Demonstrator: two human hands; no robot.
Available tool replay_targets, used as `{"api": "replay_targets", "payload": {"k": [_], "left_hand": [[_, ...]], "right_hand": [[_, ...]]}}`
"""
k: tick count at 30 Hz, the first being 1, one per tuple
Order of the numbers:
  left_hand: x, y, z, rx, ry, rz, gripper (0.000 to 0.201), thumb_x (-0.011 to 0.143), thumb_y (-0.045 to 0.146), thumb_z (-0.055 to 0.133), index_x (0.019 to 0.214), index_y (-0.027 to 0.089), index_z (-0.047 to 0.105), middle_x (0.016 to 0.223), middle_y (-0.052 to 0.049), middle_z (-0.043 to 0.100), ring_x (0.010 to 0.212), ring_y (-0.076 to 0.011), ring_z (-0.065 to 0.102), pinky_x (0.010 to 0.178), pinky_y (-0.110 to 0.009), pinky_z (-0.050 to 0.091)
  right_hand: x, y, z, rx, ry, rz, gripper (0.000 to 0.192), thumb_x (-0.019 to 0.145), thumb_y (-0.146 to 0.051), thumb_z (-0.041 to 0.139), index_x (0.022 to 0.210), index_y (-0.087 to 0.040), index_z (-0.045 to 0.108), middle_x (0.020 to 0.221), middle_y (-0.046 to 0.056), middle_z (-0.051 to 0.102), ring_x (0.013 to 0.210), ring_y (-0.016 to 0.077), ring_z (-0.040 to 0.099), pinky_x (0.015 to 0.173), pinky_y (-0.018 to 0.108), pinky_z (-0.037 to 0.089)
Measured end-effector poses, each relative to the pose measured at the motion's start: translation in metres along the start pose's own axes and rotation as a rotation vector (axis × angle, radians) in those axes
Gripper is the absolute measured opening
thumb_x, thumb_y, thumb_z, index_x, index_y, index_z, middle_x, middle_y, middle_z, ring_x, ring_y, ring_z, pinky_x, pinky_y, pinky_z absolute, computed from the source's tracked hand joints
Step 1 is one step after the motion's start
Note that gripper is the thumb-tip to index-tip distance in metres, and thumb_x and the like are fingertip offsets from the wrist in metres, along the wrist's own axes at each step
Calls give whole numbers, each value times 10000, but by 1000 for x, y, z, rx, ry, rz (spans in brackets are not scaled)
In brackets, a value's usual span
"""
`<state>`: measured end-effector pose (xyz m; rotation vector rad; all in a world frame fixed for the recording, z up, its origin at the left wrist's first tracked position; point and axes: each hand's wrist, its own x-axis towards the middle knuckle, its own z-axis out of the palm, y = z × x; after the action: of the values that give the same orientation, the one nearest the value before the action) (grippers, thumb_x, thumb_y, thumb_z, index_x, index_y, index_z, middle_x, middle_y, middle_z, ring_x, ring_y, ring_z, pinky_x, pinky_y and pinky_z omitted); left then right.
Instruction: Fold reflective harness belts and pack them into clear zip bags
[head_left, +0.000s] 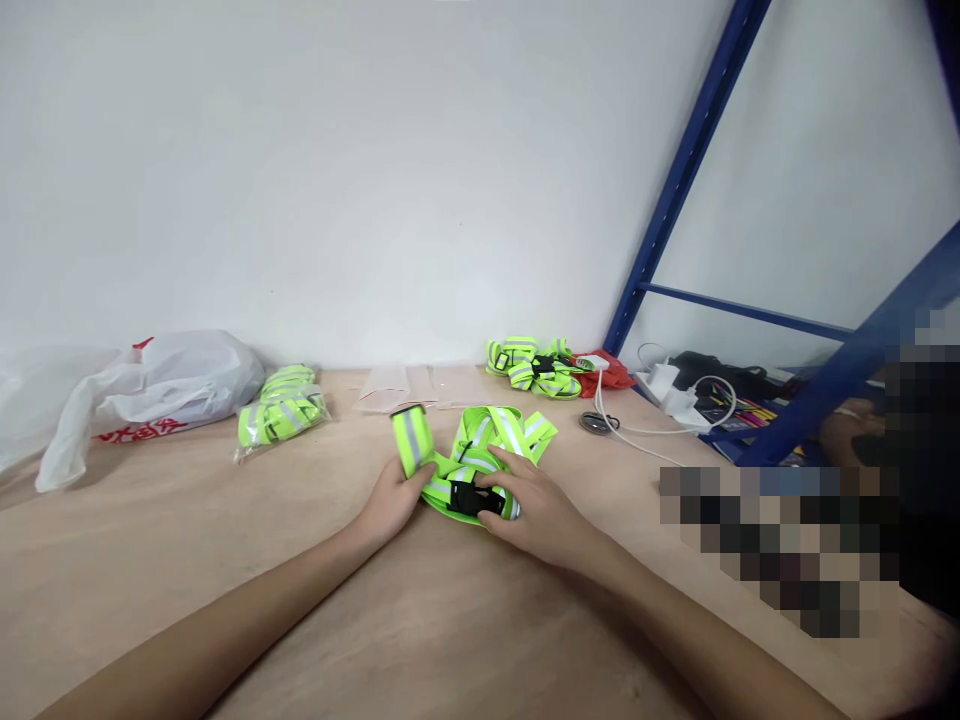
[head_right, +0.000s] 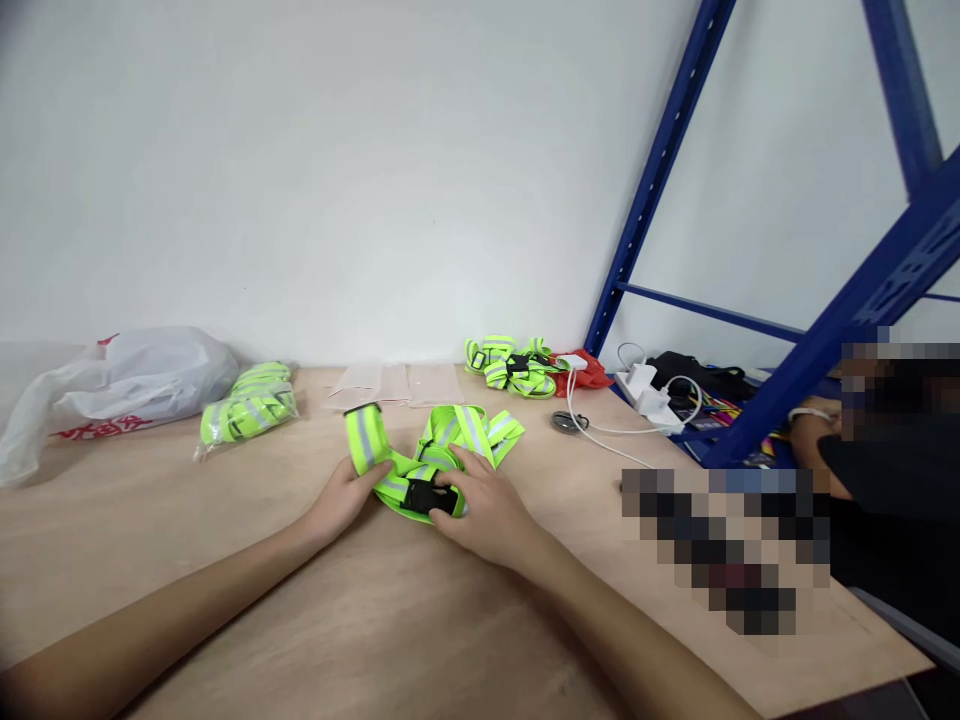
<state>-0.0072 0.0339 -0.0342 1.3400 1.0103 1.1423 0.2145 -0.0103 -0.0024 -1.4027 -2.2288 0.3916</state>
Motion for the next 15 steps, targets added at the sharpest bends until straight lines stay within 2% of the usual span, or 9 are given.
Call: {"api": "replay_targets", "payload": {"k": [2,5,11,15], "left_hand": [[-1,-2,2,-203,22,-104,366,731,422,739,943,134,663,947,-99,750,961,-318,696,911,-469,525],[-5,0,6,-420,-4,-158,354,721,377,759,965,136,672,1002,-115,756,994,-315,704,926,-457,537],[-8,10,6,-467,-50,-156,266,791,367,703,960,167,655,1025,-106,756,1049,-318,695,934,-473,549],[-8,11,7,-445,-51,-110,315,763,369,751,974,180,614,1068,-98,739,1052,-311,688,947,-472,540]], "right_hand": [[0,3,1,4,12,-1,268,789,-288,716,1051,-231,719,1506,170,477,1377,351,474,1081,537,423],[0,6,2,1,19,1,224,773,-272,725,994,-239,708,1495,152,495,1386,345,465,1067,525,438],[-1,6,1,-14,32,-1,175,778,-325,747,918,-231,703,1510,164,476,1391,366,453,1048,552,441],[-2,8,4,3,78,-48,158,770,-303,752,892,-224,689,1487,164,500,1370,353,479,1048,540,445]]}}
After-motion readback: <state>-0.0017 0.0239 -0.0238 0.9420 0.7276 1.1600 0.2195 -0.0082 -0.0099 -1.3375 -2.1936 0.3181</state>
